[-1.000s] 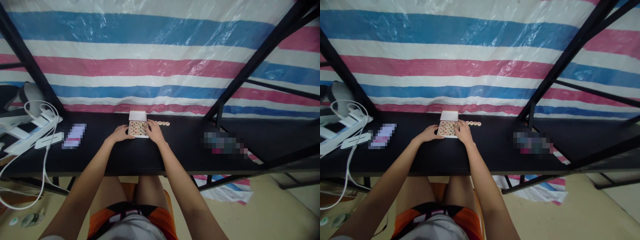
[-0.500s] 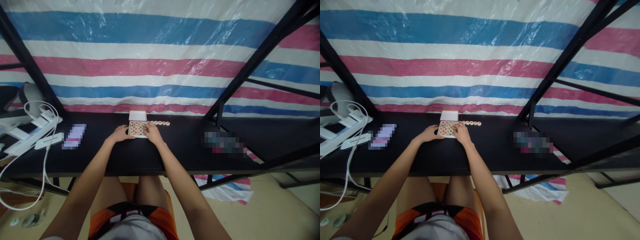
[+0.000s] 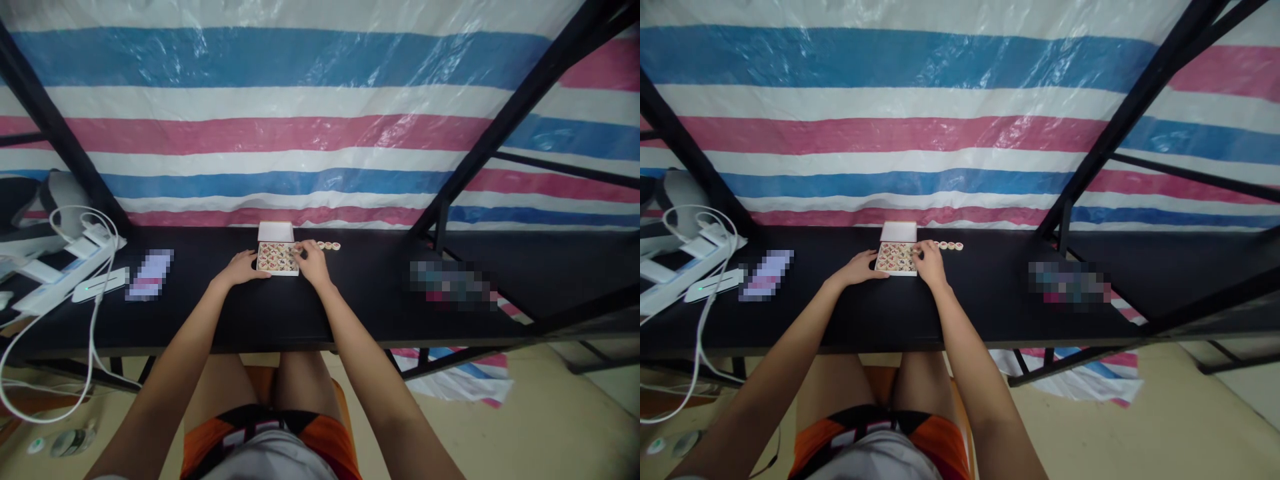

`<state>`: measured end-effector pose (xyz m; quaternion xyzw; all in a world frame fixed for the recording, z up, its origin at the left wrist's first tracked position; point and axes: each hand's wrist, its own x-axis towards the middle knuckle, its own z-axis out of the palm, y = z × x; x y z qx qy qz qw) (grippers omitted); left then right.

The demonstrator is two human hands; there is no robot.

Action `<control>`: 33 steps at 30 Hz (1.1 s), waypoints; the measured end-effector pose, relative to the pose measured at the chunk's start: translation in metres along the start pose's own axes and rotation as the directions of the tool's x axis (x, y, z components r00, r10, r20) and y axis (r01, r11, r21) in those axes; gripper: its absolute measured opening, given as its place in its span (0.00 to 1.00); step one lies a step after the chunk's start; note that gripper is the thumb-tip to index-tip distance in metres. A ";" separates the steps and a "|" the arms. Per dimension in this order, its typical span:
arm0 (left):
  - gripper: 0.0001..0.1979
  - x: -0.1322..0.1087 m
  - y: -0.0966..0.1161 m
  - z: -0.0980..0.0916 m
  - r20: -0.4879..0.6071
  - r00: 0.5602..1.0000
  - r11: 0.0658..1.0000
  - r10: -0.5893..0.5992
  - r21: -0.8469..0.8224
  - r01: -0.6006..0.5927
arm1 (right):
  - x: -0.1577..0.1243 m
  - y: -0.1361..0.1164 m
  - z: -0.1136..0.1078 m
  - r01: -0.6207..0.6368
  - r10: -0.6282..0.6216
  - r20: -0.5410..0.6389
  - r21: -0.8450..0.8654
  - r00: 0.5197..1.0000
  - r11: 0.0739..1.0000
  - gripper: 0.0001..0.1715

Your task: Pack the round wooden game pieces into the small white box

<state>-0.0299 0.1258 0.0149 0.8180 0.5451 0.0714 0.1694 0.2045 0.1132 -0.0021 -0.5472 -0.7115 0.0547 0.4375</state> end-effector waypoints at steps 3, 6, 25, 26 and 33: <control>0.49 -0.001 0.000 0.000 0.002 1.000 1.000 0.011 -0.002 -0.011 | 0.001 0.013 -0.007 -0.142 0.131 -0.117 -0.085 0.984 0.986 0.11; 0.50 0.000 -0.001 0.000 0.004 1.000 1.000 0.019 -0.002 -0.019 | 0.000 0.025 -0.007 -0.266 0.262 -0.046 -0.158 0.964 0.951 0.11; 0.50 0.001 -0.003 0.001 0.007 1.000 1.000 0.009 -0.001 -0.009 | -0.001 0.040 -0.004 -0.180 0.177 -0.036 -0.157 0.984 0.971 0.25; 0.50 0.000 -0.002 0.001 0.008 1.000 1.000 0.006 0.000 -0.006 | -0.001 0.044 -0.008 -0.249 0.232 -0.104 -0.208 0.967 0.946 0.26; 0.49 -0.002 0.002 -0.001 0.017 1.000 1.000 -0.012 0.003 0.012 | -0.004 0.052 -0.020 -0.383 0.412 -0.038 -0.456 0.910 0.804 0.28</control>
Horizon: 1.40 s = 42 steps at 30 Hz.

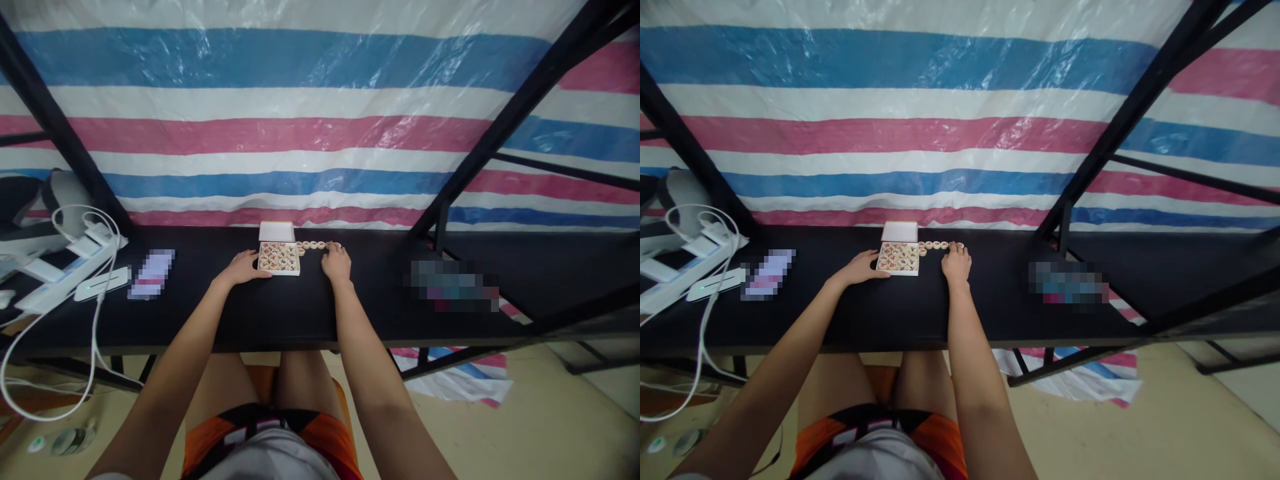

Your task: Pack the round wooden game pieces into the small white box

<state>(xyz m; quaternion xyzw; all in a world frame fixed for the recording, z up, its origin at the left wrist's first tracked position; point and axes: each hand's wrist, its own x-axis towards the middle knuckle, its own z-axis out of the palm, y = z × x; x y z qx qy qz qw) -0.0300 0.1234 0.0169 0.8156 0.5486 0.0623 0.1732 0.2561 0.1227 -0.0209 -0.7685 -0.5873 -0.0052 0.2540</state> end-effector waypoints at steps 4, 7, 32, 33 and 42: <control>0.49 -0.001 0.003 -0.002 0.005 1.000 1.000 0.001 -0.009 -0.001 | -0.006 -0.007 -0.011 -0.092 0.092 -0.010 -0.034 0.996 0.995 0.25; 0.49 -0.002 0.004 -0.003 0.007 1.000 1.000 -0.002 -0.007 0.002 | -0.012 -0.014 -0.019 -0.120 0.120 -0.014 -0.025 0.993 0.992 0.22; 0.49 0.005 -0.005 0.004 -0.023 0.999 0.999 0.032 0.017 -0.031 | -0.029 -0.061 -0.007 0.604 -0.602 -0.124 0.339 0.789 0.721 0.19; 0.48 0.005 -0.005 0.004 -0.025 0.999 0.999 0.034 0.019 -0.034 | -0.034 -0.068 -0.008 0.636 -0.647 -0.094 0.338 0.757 0.694 0.20; 0.46 0.002 0.000 0.001 -0.036 0.999 0.999 0.033 0.012 -0.032 | -0.052 -0.087 -0.013 0.652 -0.687 0.066 0.261 0.724 0.712 0.21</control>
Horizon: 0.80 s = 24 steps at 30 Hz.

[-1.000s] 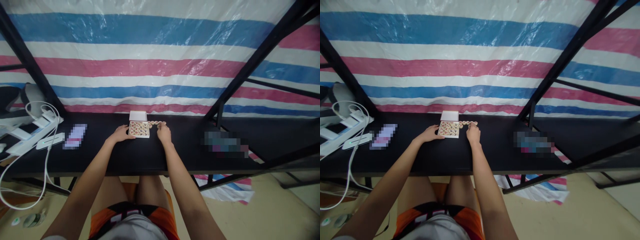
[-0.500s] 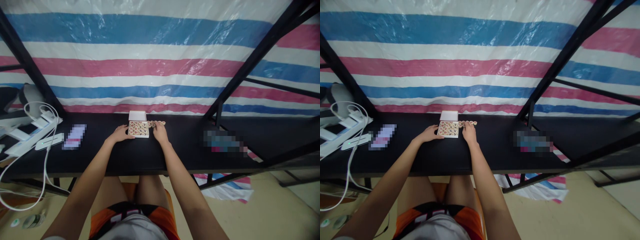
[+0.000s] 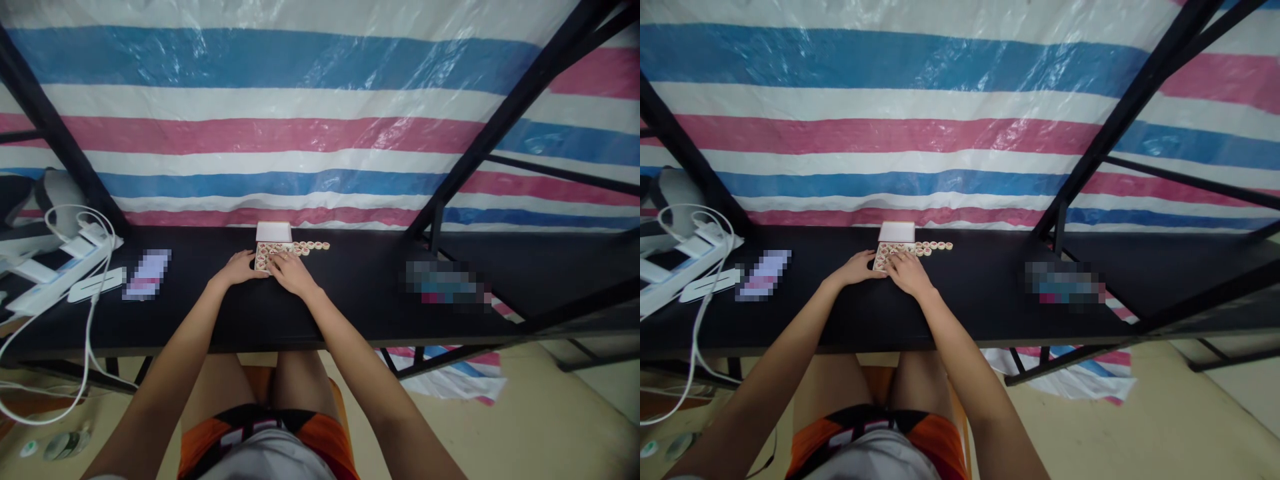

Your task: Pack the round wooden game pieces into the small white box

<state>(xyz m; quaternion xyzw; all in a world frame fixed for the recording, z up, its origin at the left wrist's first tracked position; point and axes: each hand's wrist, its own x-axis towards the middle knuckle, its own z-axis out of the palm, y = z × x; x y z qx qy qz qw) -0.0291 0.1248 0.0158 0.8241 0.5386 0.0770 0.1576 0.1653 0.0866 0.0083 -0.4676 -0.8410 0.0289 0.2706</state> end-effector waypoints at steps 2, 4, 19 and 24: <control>0.46 -0.001 0.001 -0.001 0.004 1.000 1.000 -0.001 0.001 0.001 | 0.000 0.002 -0.001 -0.018 0.018 -0.012 -0.016 1.000 1.000 0.20; 0.45 -0.001 0.002 -0.002 0.007 1.000 1.000 0.000 0.002 0.000 | 0.000 0.003 0.000 -0.016 0.016 -0.027 -0.027 1.000 1.000 0.18; 0.45 0.000 0.001 -0.001 0.005 1.000 1.000 0.004 0.005 -0.004 | 0.001 -0.003 -0.002 0.032 -0.032 0.011 -0.017 0.999 0.999 0.17; 0.44 0.000 0.001 -0.001 0.005 1.000 1.000 0.008 0.002 -0.008 | -0.001 -0.004 -0.007 0.063 -0.063 -0.004 -0.006 0.998 0.998 0.16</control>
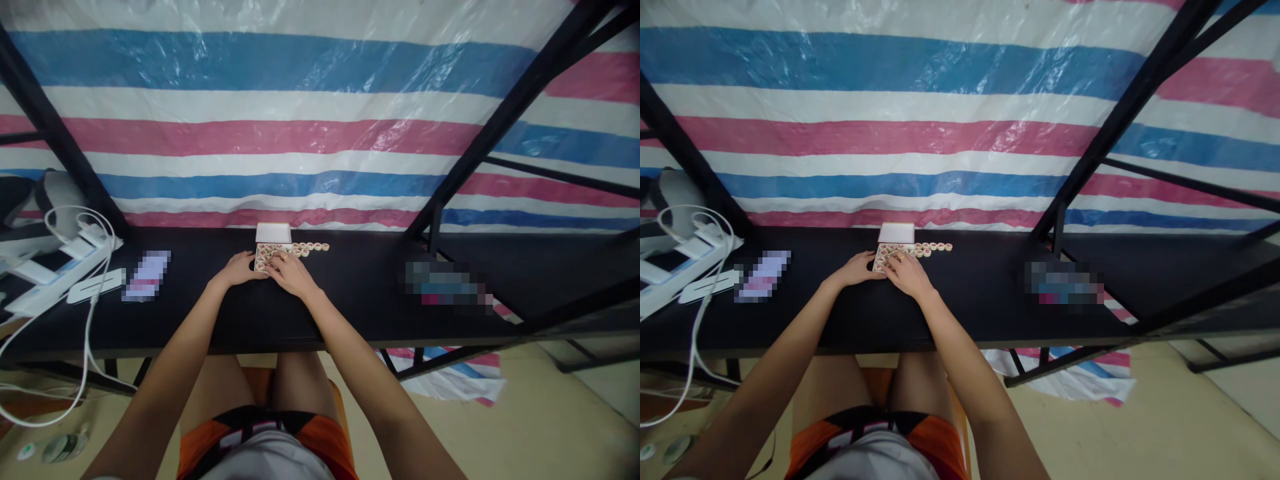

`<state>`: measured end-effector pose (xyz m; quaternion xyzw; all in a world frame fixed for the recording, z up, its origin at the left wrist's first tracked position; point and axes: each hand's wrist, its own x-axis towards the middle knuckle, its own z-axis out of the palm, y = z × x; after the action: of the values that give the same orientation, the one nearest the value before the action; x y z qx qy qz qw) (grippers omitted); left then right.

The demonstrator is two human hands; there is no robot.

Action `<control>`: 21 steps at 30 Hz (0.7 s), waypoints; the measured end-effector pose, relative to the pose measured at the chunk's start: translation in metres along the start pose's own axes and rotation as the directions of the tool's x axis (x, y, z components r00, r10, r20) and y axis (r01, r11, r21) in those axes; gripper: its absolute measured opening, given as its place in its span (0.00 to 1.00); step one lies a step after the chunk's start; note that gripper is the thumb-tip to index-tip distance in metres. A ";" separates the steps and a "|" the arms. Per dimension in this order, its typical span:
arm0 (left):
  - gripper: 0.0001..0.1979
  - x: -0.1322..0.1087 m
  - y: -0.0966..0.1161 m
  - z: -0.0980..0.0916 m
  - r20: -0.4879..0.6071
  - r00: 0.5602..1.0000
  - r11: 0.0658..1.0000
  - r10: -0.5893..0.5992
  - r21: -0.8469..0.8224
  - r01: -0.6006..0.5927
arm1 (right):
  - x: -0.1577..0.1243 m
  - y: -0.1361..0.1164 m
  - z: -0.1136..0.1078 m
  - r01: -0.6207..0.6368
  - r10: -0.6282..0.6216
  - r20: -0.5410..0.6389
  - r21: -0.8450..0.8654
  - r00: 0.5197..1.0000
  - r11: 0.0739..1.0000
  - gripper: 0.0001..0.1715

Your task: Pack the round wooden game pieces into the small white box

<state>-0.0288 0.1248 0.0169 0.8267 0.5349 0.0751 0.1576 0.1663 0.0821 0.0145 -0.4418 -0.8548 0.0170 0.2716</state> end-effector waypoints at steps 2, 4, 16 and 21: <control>0.43 0.001 -0.001 0.001 0.000 1.000 1.000 0.014 0.006 -0.014 | -0.001 0.000 0.000 0.039 -0.039 0.022 0.006 0.999 0.999 0.16; 0.43 0.002 -0.002 0.002 -0.003 1.000 1.000 0.022 0.008 -0.022 | -0.001 0.000 0.000 0.057 -0.057 0.044 0.005 0.997 0.998 0.16; 0.42 0.004 -0.005 0.003 0.000 1.000 0.999 0.020 0.027 -0.020 | -0.003 -0.005 -0.007 0.084 -0.084 0.078 -0.002 0.993 0.996 0.18; 0.44 0.002 -0.004 0.003 0.000 1.000 1.000 0.006 0.020 -0.006 | -0.003 -0.005 -0.008 0.060 -0.057 0.069 -0.035 0.996 0.998 0.17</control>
<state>-0.0303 0.1280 0.0126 0.8297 0.5334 0.0703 0.1489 0.1675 0.0754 0.0214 -0.4206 -0.8763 0.0082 0.2347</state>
